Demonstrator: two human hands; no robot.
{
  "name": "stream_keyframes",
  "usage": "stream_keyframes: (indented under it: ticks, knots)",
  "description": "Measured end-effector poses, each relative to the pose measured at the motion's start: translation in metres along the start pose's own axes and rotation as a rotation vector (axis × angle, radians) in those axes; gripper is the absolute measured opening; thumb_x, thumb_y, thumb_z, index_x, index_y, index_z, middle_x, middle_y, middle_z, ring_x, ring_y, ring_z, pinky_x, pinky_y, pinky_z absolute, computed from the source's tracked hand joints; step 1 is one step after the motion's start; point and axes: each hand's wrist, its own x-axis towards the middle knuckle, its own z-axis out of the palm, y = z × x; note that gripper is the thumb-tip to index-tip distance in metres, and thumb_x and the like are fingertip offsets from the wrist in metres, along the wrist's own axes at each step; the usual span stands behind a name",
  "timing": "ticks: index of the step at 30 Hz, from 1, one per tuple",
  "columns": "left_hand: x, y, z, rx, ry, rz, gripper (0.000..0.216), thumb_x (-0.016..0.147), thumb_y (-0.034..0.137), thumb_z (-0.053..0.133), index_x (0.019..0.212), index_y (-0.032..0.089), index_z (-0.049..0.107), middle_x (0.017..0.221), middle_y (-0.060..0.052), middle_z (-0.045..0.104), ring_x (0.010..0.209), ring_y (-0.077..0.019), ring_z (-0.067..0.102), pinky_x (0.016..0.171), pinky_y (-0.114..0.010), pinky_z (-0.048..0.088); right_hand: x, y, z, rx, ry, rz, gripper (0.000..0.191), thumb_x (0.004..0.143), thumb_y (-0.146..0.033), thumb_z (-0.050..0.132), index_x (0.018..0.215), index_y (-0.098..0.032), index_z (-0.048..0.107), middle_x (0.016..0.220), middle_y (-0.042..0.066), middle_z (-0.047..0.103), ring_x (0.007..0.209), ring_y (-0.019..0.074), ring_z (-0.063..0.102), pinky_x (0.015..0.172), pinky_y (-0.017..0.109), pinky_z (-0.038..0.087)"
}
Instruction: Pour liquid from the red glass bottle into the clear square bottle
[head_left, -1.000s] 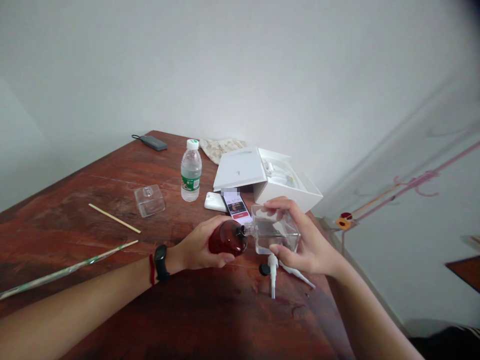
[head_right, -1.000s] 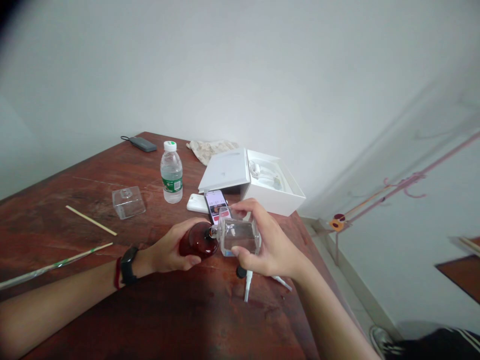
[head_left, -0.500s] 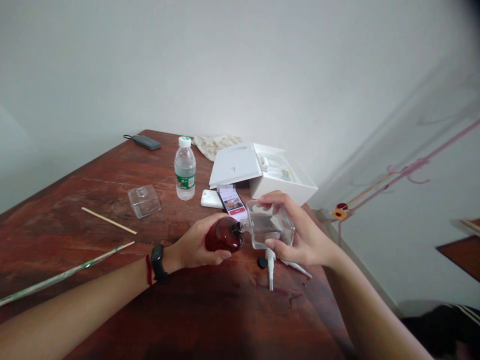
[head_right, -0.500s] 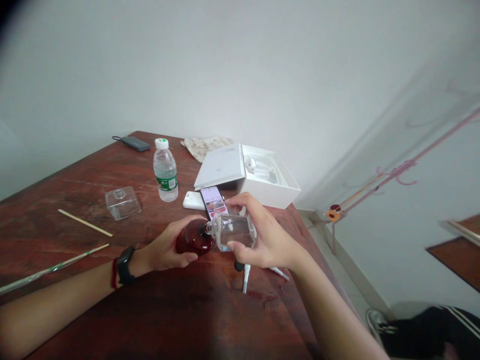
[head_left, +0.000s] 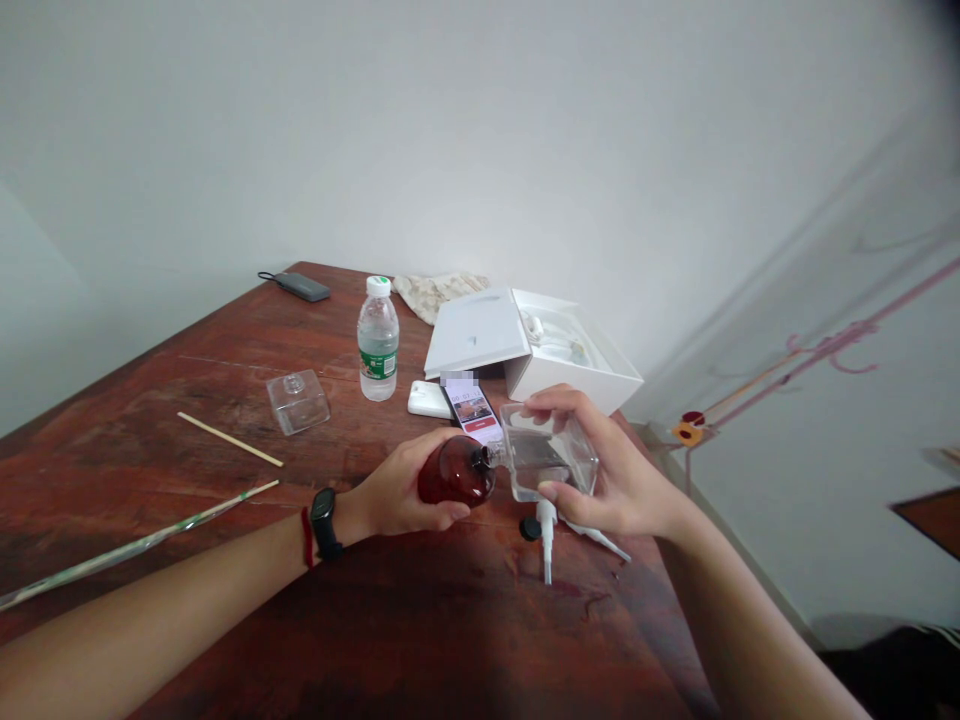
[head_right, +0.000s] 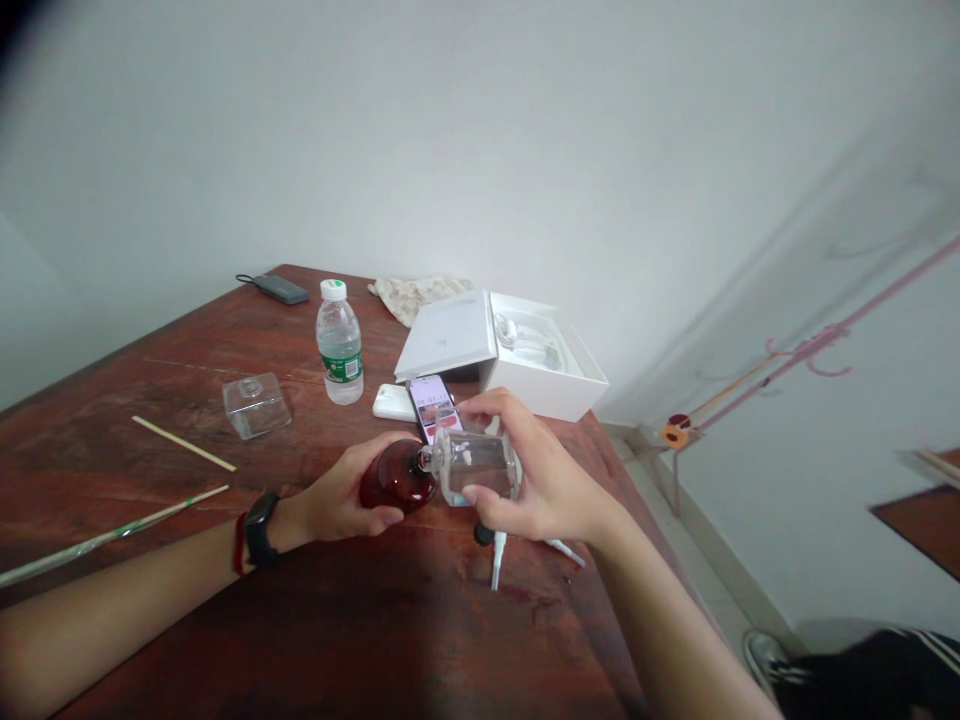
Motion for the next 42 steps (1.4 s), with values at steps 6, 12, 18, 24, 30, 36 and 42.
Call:
stream_keyframes:
  ticks: [6,12,18,24,30,36,42]
  knots:
    - [0.0011,0.0034,-0.0012,-0.011,-0.037,-0.054,0.066,0.085,0.057,0.080,0.133,0.016,0.062,0.128,-0.014,0.073,0.112,-0.0320,0.071,0.103,-0.046,0.056,-0.0018,0.0016,-0.0008,-0.015,-0.006,0.010,0.064,0.086,-0.044,0.076,0.142,-0.025,0.051,0.128,0.011,0.066,0.107,0.0291,0.066,0.091,0.043,0.056]
    - [0.0012,0.0036,-0.0008,0.019,-0.018,-0.030,0.068,0.085,0.057,0.080,0.137,0.017,0.061,0.126,-0.013,0.074,0.109,-0.0311,0.072,0.104,-0.047,0.056,0.0006,0.0005,-0.0016,-0.009,-0.006,-0.026,0.064,0.086,-0.042,0.076,0.143,-0.026,0.050,0.132,0.012,0.066,0.113,0.0307,0.067,0.093,0.043,0.057]
    - [0.0022,0.0041,0.0002,0.031,-0.017,-0.027,0.069,0.086,0.061,0.079,0.136,0.017,0.061,0.126,-0.014,0.073,0.110,-0.0315,0.071,0.104,-0.048,0.056,0.0008,0.0003,-0.0023,0.007,-0.018,-0.027,0.066,0.084,-0.038,0.077,0.143,-0.026,0.049,0.135,0.013,0.064,0.120,0.0333,0.066,0.097,0.046,0.056]
    - [0.0020,0.0049,0.0001,0.024,-0.023,-0.031,0.066,0.086,0.055,0.080,0.136,0.017,0.060,0.126,-0.014,0.073,0.110,-0.0312,0.072,0.103,-0.047,0.056,0.0009,-0.0005,-0.0038,0.013,-0.029,-0.020,0.068,0.083,-0.037,0.077,0.144,-0.026,0.049,0.136,0.013,0.064,0.120,0.0335,0.066,0.096,0.046,0.057]
    - [0.0017,0.0055,0.0003,0.026,-0.018,-0.051,0.067,0.084,0.055,0.082,0.135,0.017,0.060,0.127,-0.014,0.073,0.111,-0.0318,0.072,0.103,-0.047,0.056,0.0005,-0.0010,-0.0055,0.002,-0.037,-0.010,0.068,0.083,-0.037,0.077,0.144,-0.026,0.049,0.136,0.013,0.065,0.121,0.0336,0.066,0.096,0.046,0.057]
    - [0.0016,0.0060,0.0012,0.021,-0.013,-0.049,0.067,0.084,0.054,0.082,0.135,0.017,0.060,0.128,-0.015,0.073,0.113,-0.0328,0.072,0.104,-0.048,0.056,0.0008,-0.0032,-0.0059,-0.015,-0.041,-0.005,0.066,0.084,-0.036,0.076,0.144,-0.027,0.048,0.134,0.012,0.064,0.115,0.0317,0.067,0.095,0.045,0.057]
    - [0.0009,0.0053,0.0008,0.022,-0.026,-0.049,0.068,0.084,0.057,0.082,0.136,0.017,0.060,0.126,-0.013,0.073,0.111,-0.0315,0.072,0.104,-0.047,0.056,0.0004,-0.0037,-0.0057,-0.020,-0.040,-0.013,0.068,0.083,-0.036,0.076,0.144,-0.027,0.047,0.135,0.013,0.064,0.113,0.0315,0.066,0.093,0.045,0.056]
